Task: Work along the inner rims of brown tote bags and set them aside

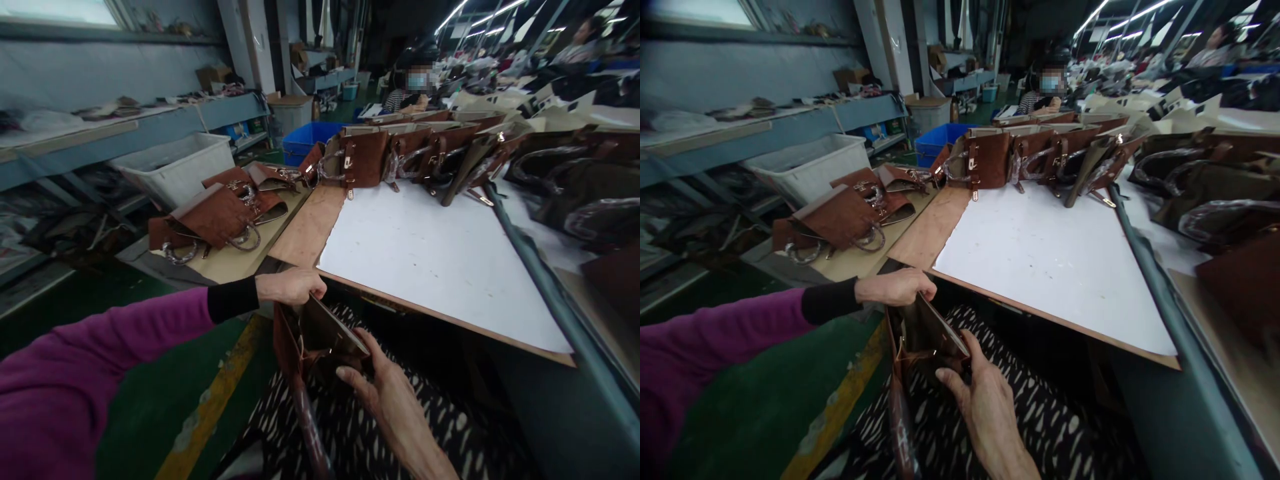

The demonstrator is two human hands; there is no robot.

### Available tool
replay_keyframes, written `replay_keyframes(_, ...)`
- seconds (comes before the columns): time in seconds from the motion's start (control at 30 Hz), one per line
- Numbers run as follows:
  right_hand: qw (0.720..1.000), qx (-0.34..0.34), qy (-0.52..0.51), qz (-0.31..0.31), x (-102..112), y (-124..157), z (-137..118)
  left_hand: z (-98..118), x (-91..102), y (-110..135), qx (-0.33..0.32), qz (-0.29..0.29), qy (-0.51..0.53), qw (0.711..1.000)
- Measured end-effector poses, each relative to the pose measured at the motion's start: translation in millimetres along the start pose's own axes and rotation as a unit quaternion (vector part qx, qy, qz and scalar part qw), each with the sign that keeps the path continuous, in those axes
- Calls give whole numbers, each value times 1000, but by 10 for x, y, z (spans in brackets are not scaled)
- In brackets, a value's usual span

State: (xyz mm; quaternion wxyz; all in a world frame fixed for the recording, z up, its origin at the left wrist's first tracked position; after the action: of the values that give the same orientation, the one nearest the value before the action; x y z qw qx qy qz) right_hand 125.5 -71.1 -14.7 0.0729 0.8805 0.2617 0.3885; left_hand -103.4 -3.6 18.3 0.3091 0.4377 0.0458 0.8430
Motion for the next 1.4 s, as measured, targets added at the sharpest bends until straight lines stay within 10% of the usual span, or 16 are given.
replay_keyframes(0.2,999,47,-8,-16,246,-126,101,13,-261,154,1,139,1,990)
replay_keyframes(0.47,990,43,-126,-45,402,-191,466,65,-238,14,-127,138,57,981)
replay_keyframes(1.4,993,25,-112,16,327,-227,538,117,-356,-169,27,202,-35,978)
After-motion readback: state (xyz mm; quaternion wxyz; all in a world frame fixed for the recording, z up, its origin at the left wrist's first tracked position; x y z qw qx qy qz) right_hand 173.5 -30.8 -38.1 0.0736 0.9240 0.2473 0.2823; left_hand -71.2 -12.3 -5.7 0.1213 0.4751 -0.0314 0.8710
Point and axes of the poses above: each hand's wrist, its own y-axis away from the middle knuckle, its own x-axis out of the back of the hand, z = x × y, the point moved 1 cm from there along -y, towards the middle knuckle, and after that the axes turned 6 degrees about y, right-handed, at the moved point
